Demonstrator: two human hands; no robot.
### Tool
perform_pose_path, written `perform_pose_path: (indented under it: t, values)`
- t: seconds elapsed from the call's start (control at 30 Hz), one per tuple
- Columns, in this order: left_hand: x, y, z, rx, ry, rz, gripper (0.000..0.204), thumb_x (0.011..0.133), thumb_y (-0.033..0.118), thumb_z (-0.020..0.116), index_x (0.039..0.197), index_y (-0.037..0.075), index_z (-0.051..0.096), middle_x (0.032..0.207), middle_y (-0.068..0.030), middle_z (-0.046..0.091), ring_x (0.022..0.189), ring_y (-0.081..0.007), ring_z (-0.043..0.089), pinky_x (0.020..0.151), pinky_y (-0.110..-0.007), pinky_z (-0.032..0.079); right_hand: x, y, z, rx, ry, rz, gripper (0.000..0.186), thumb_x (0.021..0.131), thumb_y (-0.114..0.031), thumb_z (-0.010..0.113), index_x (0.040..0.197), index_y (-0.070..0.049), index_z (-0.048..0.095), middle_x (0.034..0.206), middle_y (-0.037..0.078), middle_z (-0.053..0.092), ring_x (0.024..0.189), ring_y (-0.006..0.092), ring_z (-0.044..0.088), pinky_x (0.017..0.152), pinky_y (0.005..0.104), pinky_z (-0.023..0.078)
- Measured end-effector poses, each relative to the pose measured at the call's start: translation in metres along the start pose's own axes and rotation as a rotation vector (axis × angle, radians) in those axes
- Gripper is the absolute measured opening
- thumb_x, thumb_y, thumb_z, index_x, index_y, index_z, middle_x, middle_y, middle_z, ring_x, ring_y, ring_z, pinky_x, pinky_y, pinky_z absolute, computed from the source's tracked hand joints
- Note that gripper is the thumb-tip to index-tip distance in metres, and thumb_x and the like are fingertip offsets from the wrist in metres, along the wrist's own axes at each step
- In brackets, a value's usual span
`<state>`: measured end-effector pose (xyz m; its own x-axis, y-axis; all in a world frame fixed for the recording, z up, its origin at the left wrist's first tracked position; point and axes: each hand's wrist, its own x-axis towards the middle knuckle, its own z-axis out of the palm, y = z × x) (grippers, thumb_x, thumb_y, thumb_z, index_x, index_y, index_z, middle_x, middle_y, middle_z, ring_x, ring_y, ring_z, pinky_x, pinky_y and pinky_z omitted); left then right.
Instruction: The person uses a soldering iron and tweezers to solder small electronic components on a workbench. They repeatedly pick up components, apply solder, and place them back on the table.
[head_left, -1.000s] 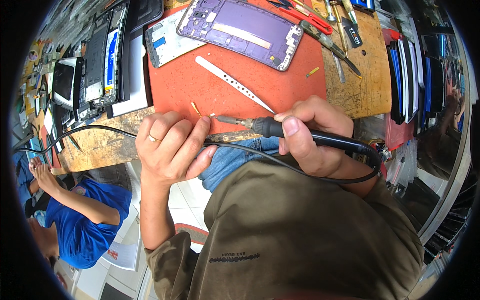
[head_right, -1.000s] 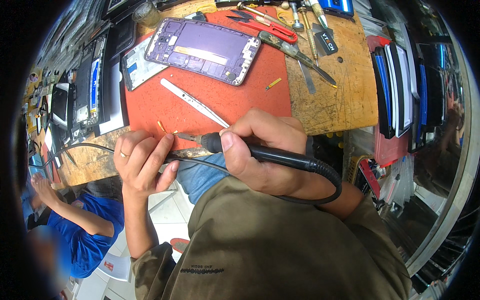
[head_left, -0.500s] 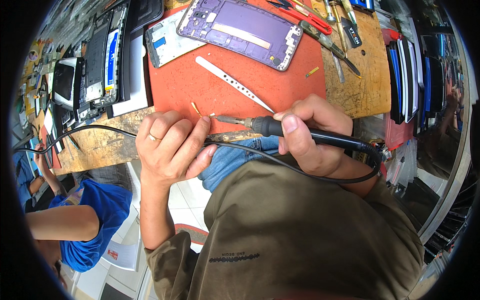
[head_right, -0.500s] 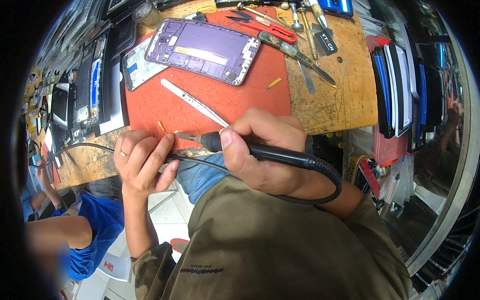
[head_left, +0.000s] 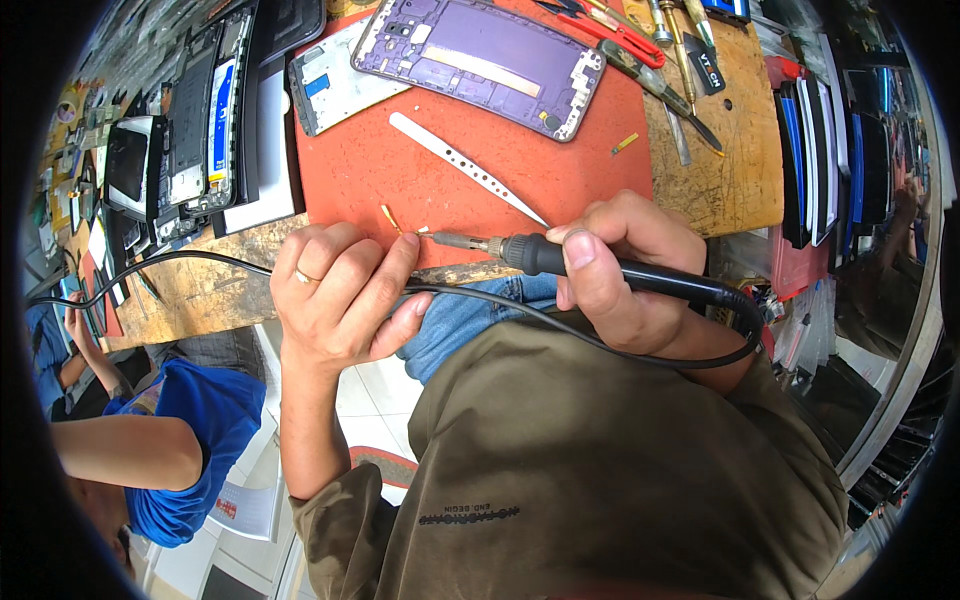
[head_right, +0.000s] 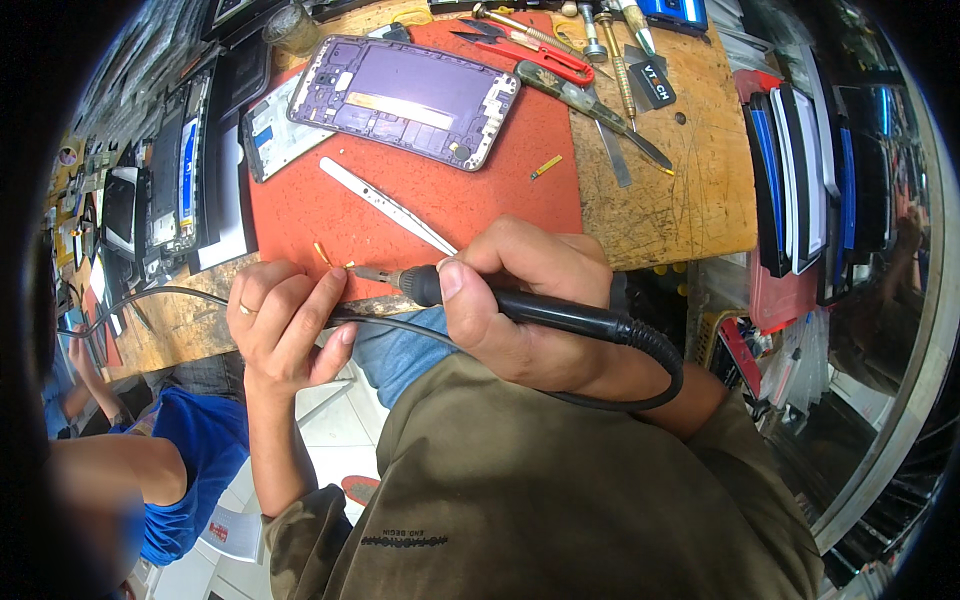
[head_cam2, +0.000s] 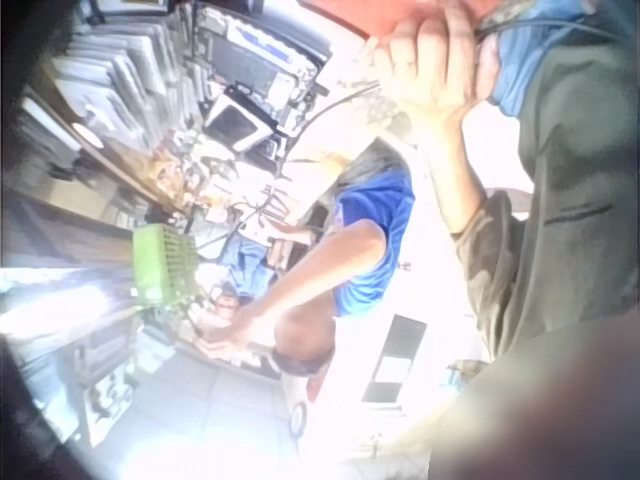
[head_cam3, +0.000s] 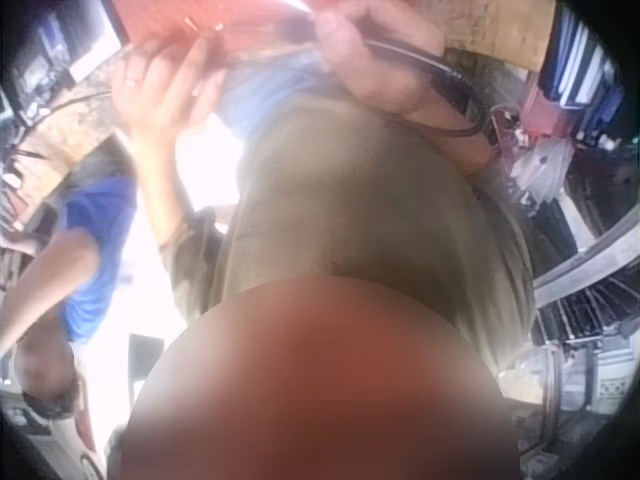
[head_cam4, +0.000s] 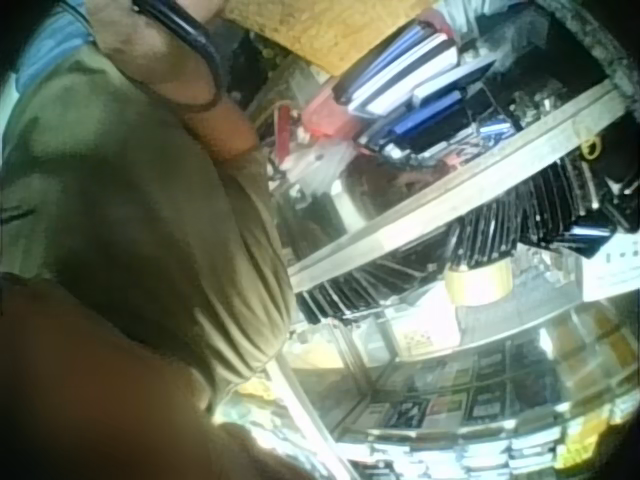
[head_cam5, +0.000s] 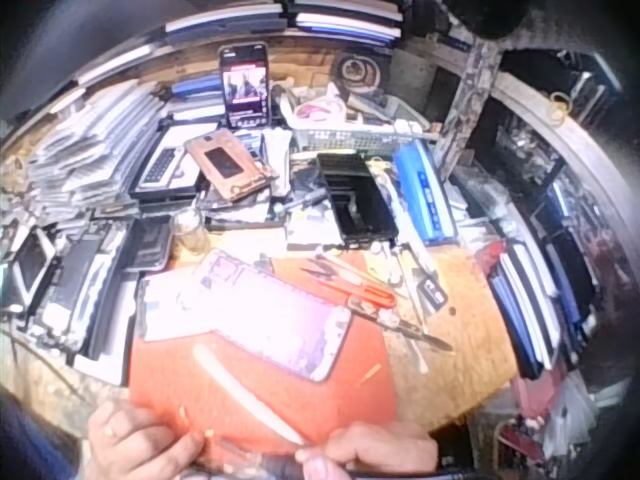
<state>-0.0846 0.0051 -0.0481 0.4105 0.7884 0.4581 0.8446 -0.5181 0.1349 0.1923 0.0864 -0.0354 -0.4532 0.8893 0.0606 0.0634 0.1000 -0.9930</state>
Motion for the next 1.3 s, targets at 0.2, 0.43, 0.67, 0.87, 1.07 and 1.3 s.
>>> perform_pose_path:
  t: [0.2,0.43,0.67,0.87,1.07,1.3]
  values:
    - [-0.0002,0.0,0.0005,0.0,0.003,0.001,0.041,0.082,0.036,0.077,0.106,0.003,0.084,0.087,-0.0066,0.062,0.087,-0.0278,0.065,0.077,-0.044,0.052,0.0007,0.0001,-0.0005,-0.011,-0.007,-0.015,0.016,0.1,-0.01,0.075,0.088,-0.003,0.067,0.065,0.002,0.065,0.057,0.0044,0.061,0.051,0.0276,0.047]
    - [0.0004,0.0006,-0.0004,0.008,-0.007,0.003,0.041,0.082,0.036,0.077,0.106,0.003,0.083,0.088,-0.0065,0.062,0.087,-0.0276,0.065,0.078,-0.044,0.052,0.0006,-0.0007,-0.0002,0.017,-0.013,-0.011,0.016,0.101,-0.01,0.074,0.088,-0.003,0.067,0.065,0.002,0.065,0.058,0.0039,0.061,0.052,0.027,0.047]
    - [0.0019,0.0016,-0.0006,0.008,-0.01,-0.005,0.039,0.081,0.034,0.078,0.105,0.003,0.083,0.088,-0.0067,0.063,0.087,-0.0276,0.065,0.078,-0.044,0.052,-0.0003,0.0,-0.0009,0.028,-0.006,-0.001,0.016,0.102,-0.013,0.074,0.09,-0.003,0.068,0.066,0.002,0.066,0.059,0.0045,0.062,0.053,0.0279,0.048]
    - [0.0022,0.0018,-0.0002,0.013,-0.009,-0.004,0.039,0.08,0.034,0.078,0.104,0.003,0.083,0.087,-0.0068,0.063,0.087,-0.0275,0.065,0.079,-0.043,0.052,-0.0005,0.0006,-0.0008,0.003,0.002,-0.006,0.017,0.101,-0.013,0.074,0.089,-0.003,0.068,0.066,0.002,0.066,0.059,0.0051,0.062,0.053,0.0282,0.049]
    - [0.0016,0.0018,-0.0005,0.016,-0.012,-0.006,0.04,0.079,0.034,0.078,0.103,0.003,0.083,0.087,-0.0069,0.063,0.087,-0.0276,0.065,0.079,-0.044,0.052,-0.0002,-0.0011,-0.0015,0.002,-0.009,0.008,0.017,0.101,-0.013,0.074,0.089,-0.003,0.068,0.067,0.003,0.066,0.059,0.0054,0.062,0.053,0.0284,0.049]
    - [0.0019,0.0015,-0.0006,0.012,-0.01,-0.008,0.041,0.077,0.034,0.079,0.103,0.003,0.083,0.086,-0.0069,0.063,0.086,-0.0281,0.065,0.077,-0.044,0.053,-0.0008,-0.0012,-0.0007,0.035,-0.001,0.029,0.016,0.101,-0.012,0.075,0.089,-0.003,0.068,0.067,0.003,0.066,0.059,0.0053,0.062,0.053,0.0282,0.049]
